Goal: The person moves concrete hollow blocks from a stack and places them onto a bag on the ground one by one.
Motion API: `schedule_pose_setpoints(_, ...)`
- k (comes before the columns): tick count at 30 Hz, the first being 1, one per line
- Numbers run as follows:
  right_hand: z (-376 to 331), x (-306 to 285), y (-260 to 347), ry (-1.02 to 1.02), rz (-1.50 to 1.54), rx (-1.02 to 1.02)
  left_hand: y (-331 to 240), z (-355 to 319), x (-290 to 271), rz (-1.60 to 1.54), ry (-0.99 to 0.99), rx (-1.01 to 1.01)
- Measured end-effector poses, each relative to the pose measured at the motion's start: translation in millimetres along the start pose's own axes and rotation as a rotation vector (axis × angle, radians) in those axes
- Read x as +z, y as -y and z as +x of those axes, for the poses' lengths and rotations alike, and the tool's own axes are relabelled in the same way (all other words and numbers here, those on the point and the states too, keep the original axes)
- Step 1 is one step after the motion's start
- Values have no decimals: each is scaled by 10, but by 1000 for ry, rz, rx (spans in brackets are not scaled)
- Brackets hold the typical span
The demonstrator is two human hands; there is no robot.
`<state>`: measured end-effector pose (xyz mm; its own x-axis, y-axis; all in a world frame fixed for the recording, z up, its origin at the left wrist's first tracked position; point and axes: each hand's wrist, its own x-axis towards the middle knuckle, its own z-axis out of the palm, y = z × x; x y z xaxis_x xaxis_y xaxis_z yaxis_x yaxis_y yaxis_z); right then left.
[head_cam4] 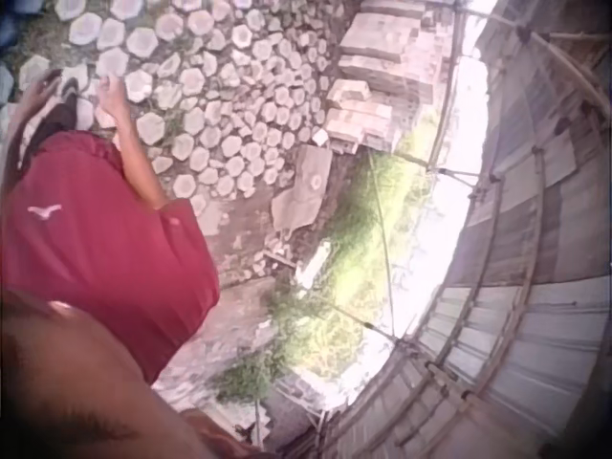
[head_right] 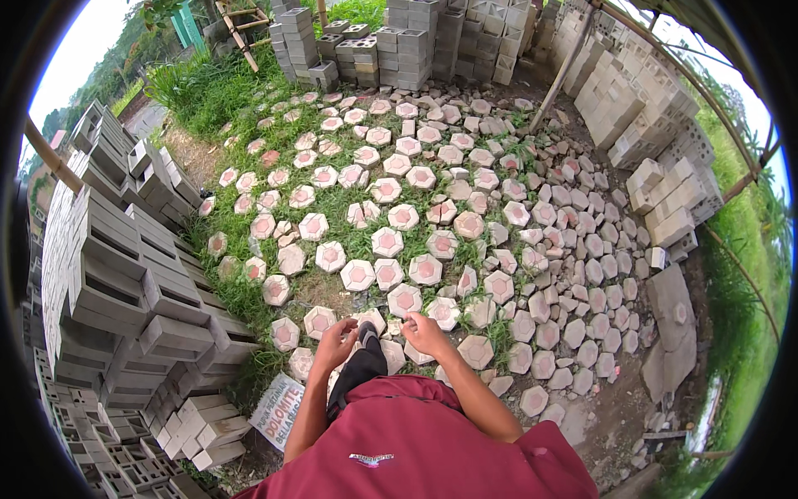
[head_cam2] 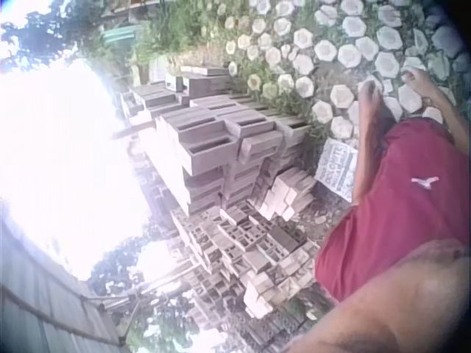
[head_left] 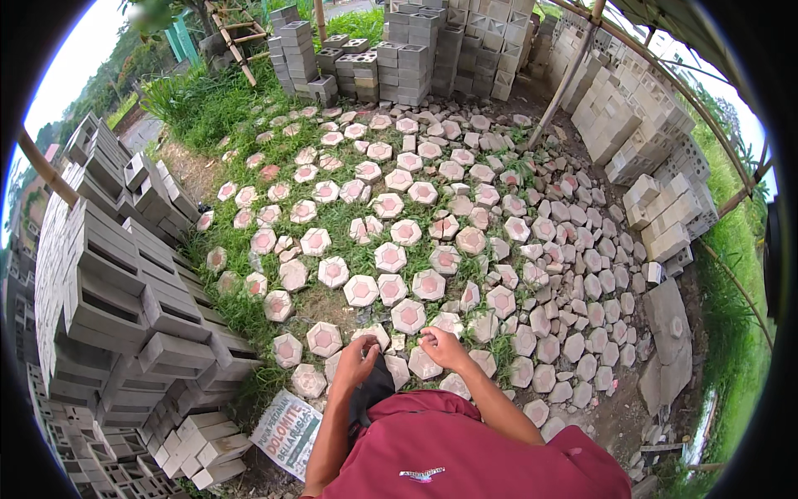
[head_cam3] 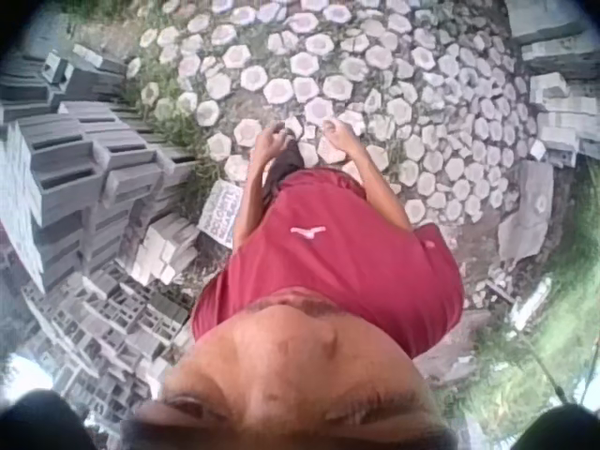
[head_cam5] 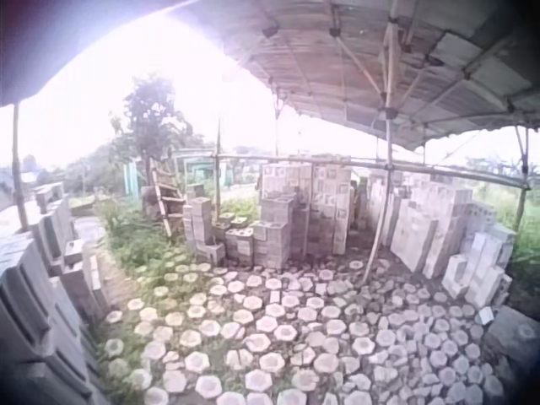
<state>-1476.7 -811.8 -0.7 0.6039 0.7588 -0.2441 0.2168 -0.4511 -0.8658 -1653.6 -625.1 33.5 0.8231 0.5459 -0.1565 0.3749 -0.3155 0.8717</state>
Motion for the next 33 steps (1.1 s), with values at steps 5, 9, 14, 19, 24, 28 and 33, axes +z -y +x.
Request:
schedule_pose_setpoints(5, 965, -310, 683, -71, 71, -82, -289, 1204, -717, -121, -8, -40)
schedule_pose_setpoints(9, 1553, -572, 855, -155, 167, -45, -376, 2064, -926, -109, -1, -29)
schedule_pose_setpoints(14, 2407, -962, 726, -193, 283, 54, -501, 3087, -692, -146, 83, -30)
schedule_pose_setpoints(19, 3651, -1572, 586, -199, 262, -68, -606, 4301, -296, -188, 63, -1)
schedule_pose_setpoints(24, 4657, -2351, 747, -168, 150, -112, -1057, 5459, -170, -196, 103, -48)
schedule_pose_setpoints(28, 5438, -2842, 621, -129, 67, -94, -1276, 6377, -133, -241, 62, -10)
schedule_pose_setpoints(33, 6420, -3143, 586, -117, 130, -2, -971, 7336, -40, -442, -2, -142)
